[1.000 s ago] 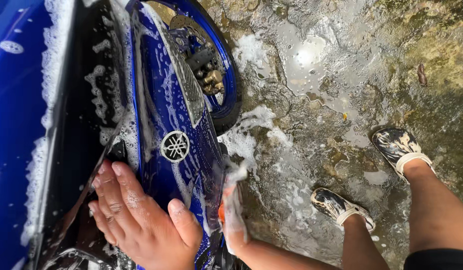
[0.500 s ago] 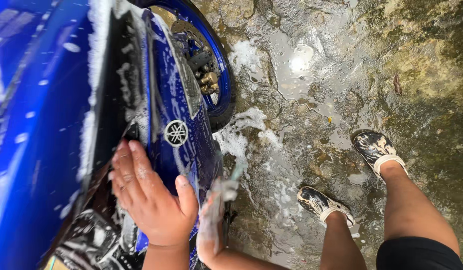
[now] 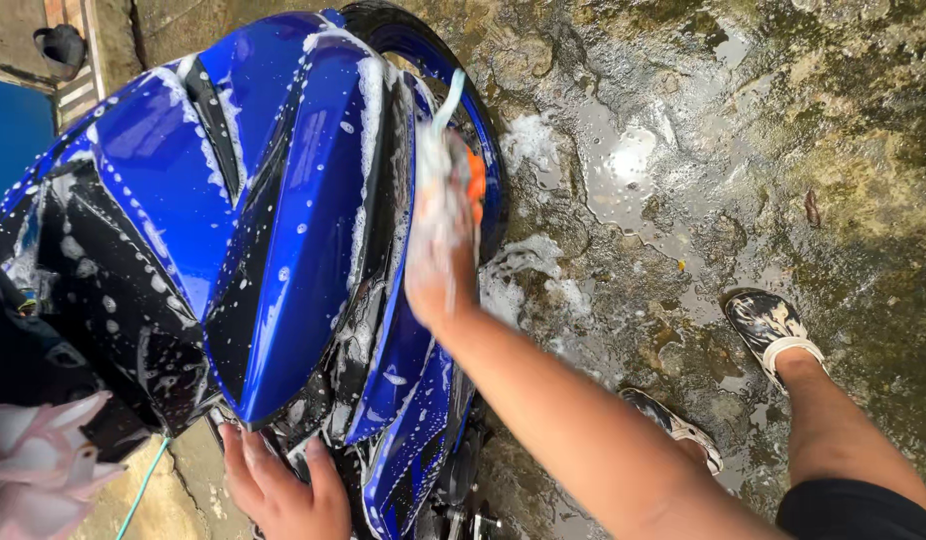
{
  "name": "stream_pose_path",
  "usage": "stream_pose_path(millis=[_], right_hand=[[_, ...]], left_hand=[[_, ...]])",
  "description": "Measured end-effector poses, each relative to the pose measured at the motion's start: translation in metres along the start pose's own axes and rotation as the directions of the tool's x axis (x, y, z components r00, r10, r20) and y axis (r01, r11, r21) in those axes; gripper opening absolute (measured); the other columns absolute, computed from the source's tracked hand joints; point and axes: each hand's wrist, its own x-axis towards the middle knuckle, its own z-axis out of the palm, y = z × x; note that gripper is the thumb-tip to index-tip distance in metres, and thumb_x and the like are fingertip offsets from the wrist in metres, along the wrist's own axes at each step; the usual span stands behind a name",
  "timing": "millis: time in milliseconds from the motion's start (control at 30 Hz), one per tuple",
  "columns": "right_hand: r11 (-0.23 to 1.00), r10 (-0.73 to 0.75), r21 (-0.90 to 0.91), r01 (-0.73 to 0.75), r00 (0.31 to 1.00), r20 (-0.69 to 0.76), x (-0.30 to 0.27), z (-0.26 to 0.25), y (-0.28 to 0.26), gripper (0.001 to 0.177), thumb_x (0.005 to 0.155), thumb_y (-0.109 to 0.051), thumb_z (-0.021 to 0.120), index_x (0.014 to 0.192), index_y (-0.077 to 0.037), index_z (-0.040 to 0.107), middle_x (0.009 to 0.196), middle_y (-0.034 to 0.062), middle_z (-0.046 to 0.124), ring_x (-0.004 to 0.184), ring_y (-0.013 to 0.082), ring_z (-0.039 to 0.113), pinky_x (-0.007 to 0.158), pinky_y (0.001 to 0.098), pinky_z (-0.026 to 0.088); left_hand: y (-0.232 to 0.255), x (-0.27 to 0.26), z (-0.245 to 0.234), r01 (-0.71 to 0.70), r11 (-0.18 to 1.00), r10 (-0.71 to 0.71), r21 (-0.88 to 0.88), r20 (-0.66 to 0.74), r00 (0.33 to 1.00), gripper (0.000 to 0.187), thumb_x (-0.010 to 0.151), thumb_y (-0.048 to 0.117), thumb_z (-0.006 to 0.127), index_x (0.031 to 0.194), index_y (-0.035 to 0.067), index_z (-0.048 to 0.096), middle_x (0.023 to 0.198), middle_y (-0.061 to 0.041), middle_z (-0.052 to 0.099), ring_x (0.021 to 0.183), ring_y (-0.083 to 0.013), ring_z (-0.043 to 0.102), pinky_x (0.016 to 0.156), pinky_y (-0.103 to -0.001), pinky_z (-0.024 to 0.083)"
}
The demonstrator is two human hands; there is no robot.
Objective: The person washes a motorcycle by hand using a soapy cloth and a pot of water, scrubbing the handlebars, seat, and rear body panels.
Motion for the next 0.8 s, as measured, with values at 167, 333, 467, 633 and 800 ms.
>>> stream_pose_path(millis=[167,333,467,633,800], right_hand=[[0.991,-0.131,0.028,0.128,0.982,0.137,-0.105,-0.043,-0.026,0.042,0.113,-0.028,0.039,0.145,-0.005,0.053,0.143,0.019,0.059,0.135,0.0291,0.057,0.112,0.0449,0.043],[0.952,-0.288,-0.037,0.304,0.93,0.226,-0.072,-0.05,0.004,0.043,0.11,-0.034,0.044,0.142,-0.009,0.057,0.141,0.017,0.058,0.134,0.0299,0.055,0.112,0.0508,0.04],[0.808,-0.514,-0.155,0.569,0.808,0.288,0.015,-0.032,0.023,0.043,0.108,-0.039,0.048,0.139,-0.012,0.06,0.14,0.0155,0.058,0.133,0.0304,0.054,0.112,0.0554,0.037],[0.589,-0.693,-0.149,0.795,0.591,0.413,0.018,-0.041,0.014,0.044,0.105,-0.046,0.052,0.136,-0.016,0.064,0.138,0.0136,0.057,0.131,0.0311,0.053,0.112,0.0613,0.034],[0.398,-0.788,-0.055,0.916,0.371,0.491,-0.025,-0.066,0.005,0.045,0.102,-0.052,0.056,0.133,-0.021,0.067,0.136,0.0116,0.056,0.13,0.0318,0.052,0.112,0.0671,0.031]], left_hand=[[-0.005,0.019,0.033,0.012,0.991,-0.033,0.137,0.154,0.988,0.1,0.089,0.051,0.071,0.151,-0.014,0.028,0.159,-0.043,0.027,0.151,-0.0604,0.023,0.123,-0.069,0.02],[-0.001,0.023,0.041,-0.063,0.94,-0.027,0.335,0.255,0.967,0.129,0.078,0.081,0.057,0.152,-0.018,0.019,0.149,-0.045,0.029,0.145,-0.0603,0.019,0.123,-0.076,0.016],[-0.004,0.015,0.055,0.035,0.872,-0.228,0.488,0.341,0.912,0.135,0.07,0.086,0.056,0.151,-0.015,0.017,0.152,-0.046,0.024,0.141,-0.0687,0.011,0.108,-0.08,0.017],[-0.011,0.018,0.056,0.059,0.845,-0.347,0.531,0.462,0.816,0.141,0.07,0.089,0.056,0.155,-0.012,0.007,0.155,-0.043,0.008,0.139,-0.0706,-0.001,0.106,-0.082,0.014],[-0.012,0.023,0.05,0.051,0.893,-0.279,0.446,0.463,0.841,0.139,0.064,0.085,0.057,0.154,-0.009,0.005,0.159,-0.041,-0.014,0.139,-0.0713,-0.005,0.105,-0.08,0.017]])
